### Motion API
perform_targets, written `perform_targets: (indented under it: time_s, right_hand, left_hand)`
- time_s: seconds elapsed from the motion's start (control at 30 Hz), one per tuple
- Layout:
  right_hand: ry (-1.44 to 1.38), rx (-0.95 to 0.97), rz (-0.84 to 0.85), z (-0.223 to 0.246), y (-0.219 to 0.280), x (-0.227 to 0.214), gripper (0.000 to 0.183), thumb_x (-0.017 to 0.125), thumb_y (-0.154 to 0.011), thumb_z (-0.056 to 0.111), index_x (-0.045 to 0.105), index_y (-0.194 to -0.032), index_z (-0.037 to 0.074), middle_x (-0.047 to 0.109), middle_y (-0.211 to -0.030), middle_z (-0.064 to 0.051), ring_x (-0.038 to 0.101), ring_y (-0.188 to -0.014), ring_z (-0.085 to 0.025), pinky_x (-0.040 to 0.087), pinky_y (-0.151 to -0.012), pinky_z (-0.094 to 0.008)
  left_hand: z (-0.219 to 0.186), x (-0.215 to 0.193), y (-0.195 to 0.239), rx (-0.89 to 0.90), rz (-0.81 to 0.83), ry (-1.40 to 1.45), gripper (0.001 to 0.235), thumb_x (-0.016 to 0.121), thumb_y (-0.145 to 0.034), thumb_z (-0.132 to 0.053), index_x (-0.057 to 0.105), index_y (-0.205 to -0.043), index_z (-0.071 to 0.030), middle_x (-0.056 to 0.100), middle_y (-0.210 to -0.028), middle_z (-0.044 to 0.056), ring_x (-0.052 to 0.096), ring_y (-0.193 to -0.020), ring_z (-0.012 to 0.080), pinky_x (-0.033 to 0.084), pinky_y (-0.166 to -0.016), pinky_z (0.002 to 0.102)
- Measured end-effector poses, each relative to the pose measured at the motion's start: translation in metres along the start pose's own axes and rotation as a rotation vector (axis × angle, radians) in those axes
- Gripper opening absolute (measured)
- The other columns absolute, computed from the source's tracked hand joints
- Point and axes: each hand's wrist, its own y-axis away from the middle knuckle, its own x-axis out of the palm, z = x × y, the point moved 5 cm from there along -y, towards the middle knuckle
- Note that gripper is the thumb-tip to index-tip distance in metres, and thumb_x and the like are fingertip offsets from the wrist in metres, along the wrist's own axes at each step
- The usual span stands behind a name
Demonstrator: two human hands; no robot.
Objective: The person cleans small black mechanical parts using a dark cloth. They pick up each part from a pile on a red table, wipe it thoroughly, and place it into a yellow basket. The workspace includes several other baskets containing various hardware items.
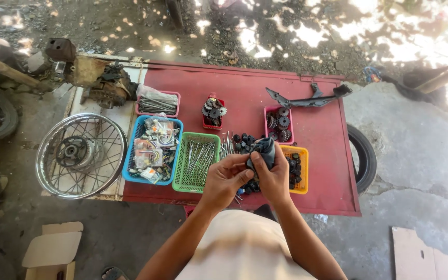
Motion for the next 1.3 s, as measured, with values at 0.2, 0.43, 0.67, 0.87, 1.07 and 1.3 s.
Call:
perform_targets:
  time_s: [0.2,0.43,0.67,0.87,1.07,1.3]
  right_hand:
    - [-0.025,0.018,0.093,0.002,0.007,-0.005,0.025,0.071,-0.097,0.021,0.069,-0.116,0.005,0.071,-0.082,-0.01,0.062,-0.071,-0.012,0.055,-0.062,-0.03]
    - [0.001,0.039,0.102,-0.017,-0.002,-0.017,0.023,0.071,-0.097,0.023,0.07,-0.113,0.006,0.07,-0.078,-0.008,0.064,-0.069,-0.011,0.055,-0.06,-0.029]
    - [-0.036,0.112,0.158,-0.014,0.002,0.008,0.028,0.07,-0.095,0.025,0.067,-0.114,0.005,0.067,-0.08,-0.005,0.058,-0.066,-0.01,0.051,-0.057,-0.025]
    - [0.046,0.096,0.061,-0.01,0.001,0.032,0.021,0.067,-0.095,0.017,0.063,-0.11,0.003,0.063,-0.084,-0.003,0.053,-0.07,-0.01,0.047,-0.064,-0.023]
    - [0.09,0.081,0.027,-0.015,0.015,0.054,0.028,0.072,-0.09,0.012,0.062,-0.115,0.003,0.068,-0.087,-0.005,0.058,-0.07,-0.011,0.052,-0.06,-0.025]
    - [0.029,0.1,-0.041,-0.021,0.016,0.065,0.022,0.069,-0.095,0.024,0.061,-0.1,0.004,0.061,-0.078,-0.002,0.05,-0.064,-0.009,0.044,-0.058,-0.023]
  left_hand:
    - [-0.001,0.001,-0.005,0.052,-0.09,0.05,0.041,0.077,-0.087,0.003,0.066,-0.126,0.006,0.073,-0.109,0.019,0.072,-0.099,0.021,0.06,-0.089,0.036]
    - [0.011,0.008,0.005,0.042,-0.08,0.021,0.037,0.077,-0.086,0.007,0.068,-0.122,0.01,0.074,-0.11,0.021,0.072,-0.1,0.0211,0.06,-0.089,0.036]
    - [-0.017,-0.012,0.0,-0.03,-0.12,-0.016,0.037,0.069,-0.092,0.002,0.067,-0.128,0.006,0.075,-0.109,0.017,0.068,-0.094,0.0165,0.059,-0.084,0.029]
    - [-0.022,-0.026,0.005,-0.168,-0.048,-0.021,0.038,0.063,-0.092,0.006,0.065,-0.13,0.008,0.074,-0.114,0.016,0.068,-0.094,0.0163,0.059,-0.085,0.026]
    - [-0.038,-0.048,0.0,-0.211,-0.071,-0.017,0.04,0.06,-0.093,0.002,0.065,-0.133,0.006,0.075,-0.117,0.016,0.067,-0.094,0.0143,0.056,-0.083,0.023]
    - [-0.045,-0.059,0.0,-0.167,0.041,-0.039,0.036,0.068,-0.089,0.006,0.069,-0.125,0.006,0.073,-0.108,0.012,0.066,-0.093,0.0136,0.056,-0.088,0.025]
